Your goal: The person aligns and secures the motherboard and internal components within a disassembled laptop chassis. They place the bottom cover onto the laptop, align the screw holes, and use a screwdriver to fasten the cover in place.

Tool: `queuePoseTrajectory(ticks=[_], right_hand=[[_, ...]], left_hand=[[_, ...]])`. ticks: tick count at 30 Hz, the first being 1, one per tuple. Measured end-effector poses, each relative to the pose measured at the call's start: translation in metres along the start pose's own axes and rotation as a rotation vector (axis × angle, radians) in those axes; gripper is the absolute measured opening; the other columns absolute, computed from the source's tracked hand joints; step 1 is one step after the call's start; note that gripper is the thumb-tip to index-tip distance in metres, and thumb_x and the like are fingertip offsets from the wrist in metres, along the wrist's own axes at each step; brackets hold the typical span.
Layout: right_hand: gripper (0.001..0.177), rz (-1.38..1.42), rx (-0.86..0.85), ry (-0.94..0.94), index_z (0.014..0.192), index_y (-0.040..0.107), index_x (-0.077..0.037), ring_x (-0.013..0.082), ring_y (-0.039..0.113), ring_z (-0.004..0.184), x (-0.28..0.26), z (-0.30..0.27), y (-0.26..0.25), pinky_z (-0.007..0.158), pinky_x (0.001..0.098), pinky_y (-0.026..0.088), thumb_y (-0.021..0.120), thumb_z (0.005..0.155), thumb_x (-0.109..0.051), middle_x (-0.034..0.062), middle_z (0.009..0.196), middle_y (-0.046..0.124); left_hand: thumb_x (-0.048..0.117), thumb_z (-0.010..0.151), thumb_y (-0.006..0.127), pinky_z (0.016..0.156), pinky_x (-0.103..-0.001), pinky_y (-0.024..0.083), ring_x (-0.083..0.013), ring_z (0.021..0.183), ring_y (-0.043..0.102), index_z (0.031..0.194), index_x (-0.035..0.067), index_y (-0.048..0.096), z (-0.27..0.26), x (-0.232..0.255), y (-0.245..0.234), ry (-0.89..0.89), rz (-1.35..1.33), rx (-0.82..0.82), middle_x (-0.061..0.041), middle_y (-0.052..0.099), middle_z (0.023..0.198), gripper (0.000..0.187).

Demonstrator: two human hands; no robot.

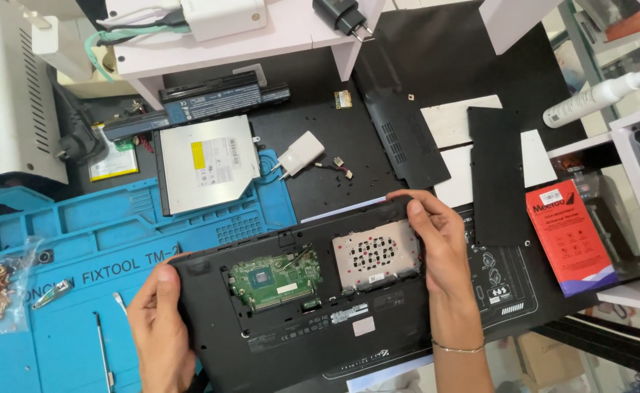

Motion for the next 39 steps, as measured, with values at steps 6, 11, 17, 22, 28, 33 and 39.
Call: queuePoseTrajectory(ticks=[6,11,17,22,28,33,39], right_hand=[[0.03,-0.008,-0.006,0.004,0.116,0.072,0.002,0.0099,0.07,0.082,0.002,0.003,0.0,0.075,0.0226,0.056,0.061,0.105,-0.024,0.0082,0.095,0.076],[0.032,-0.025,-0.007,-0.002,0.116,0.072,0.002,0.0106,0.07,0.082,-0.003,0.003,0.004,0.075,0.0231,0.057,0.061,0.104,-0.025,0.0086,0.095,0.076],[0.032,-0.019,-0.006,-0.016,0.116,0.072,0.002,0.0106,0.071,0.086,0.002,0.006,0.002,0.079,0.0231,0.057,0.062,0.105,-0.026,0.0086,0.098,0.076],[0.032,0.002,0.002,-0.022,0.118,0.073,0.003,0.0104,0.069,0.085,0.005,0.004,-0.001,0.08,0.0238,0.056,0.063,0.106,-0.025,0.008,0.096,0.074],[0.033,0.009,-0.034,-0.042,0.117,0.072,0.003,0.0104,0.07,0.088,0.004,0.005,0.001,0.082,0.0232,0.057,0.062,0.106,-0.026,0.0085,0.1,0.076],[0.033,0.029,-0.04,-0.021,0.116,0.071,0.002,0.0112,0.071,0.086,0.001,0.005,0.004,0.08,0.024,0.058,0.061,0.105,-0.028,0.009,0.099,0.076],[0.033,0.008,-0.045,-0.011,0.116,0.072,0.002,0.0115,0.071,0.085,-0.005,0.005,0.009,0.078,0.0233,0.057,0.061,0.105,-0.027,0.0088,0.098,0.076]], left_hand=[[0.036,0.103,0.052,0.082,-0.027,0.054,-0.0121,0.096,0.069,0.132,0.0,0.063,-0.008,-0.004,-0.009,-0.082,-0.047,-0.082,-0.007,0.074,0.112,0.048],[0.035,0.105,0.054,0.078,-0.028,0.054,-0.013,0.091,0.067,0.135,-0.004,0.062,-0.015,-0.003,-0.01,-0.076,-0.038,-0.026,-0.009,0.073,0.107,0.049],[0.034,0.105,0.053,0.071,-0.027,0.049,-0.0115,0.087,0.063,0.139,-0.001,0.062,-0.015,-0.032,-0.031,-0.156,0.03,-0.081,-0.009,0.073,0.107,0.049],[0.032,0.104,0.053,0.078,-0.025,0.051,-0.0102,0.092,0.065,0.138,-0.002,0.06,-0.024,-0.028,-0.025,-0.126,0.047,-0.107,-0.008,0.073,0.111,0.049],[0.031,0.108,0.053,0.078,-0.025,0.048,-0.01,0.093,0.061,0.14,-0.003,0.06,-0.025,-0.038,-0.033,-0.096,0.016,-0.075,-0.008,0.07,0.113,0.047],[0.025,0.114,0.057,0.054,-0.027,0.029,-0.0108,0.066,0.042,0.149,0.0,0.067,-0.032,-0.08,-0.061,-0.112,0.243,-0.06,-0.008,0.064,0.091,0.045],[0.026,0.11,0.059,0.048,-0.021,0.027,-0.0031,0.055,0.041,0.143,0.0,0.066,-0.038,-0.097,-0.072,-0.032,0.234,0.017,-0.001,0.06,0.078,0.043]])
Point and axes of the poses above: each hand's wrist, its own z-axis towards the middle knuckle, its own y-axis out of the palm, x = y × z, the point moved 1 cm from there along z, towards the middle knuckle
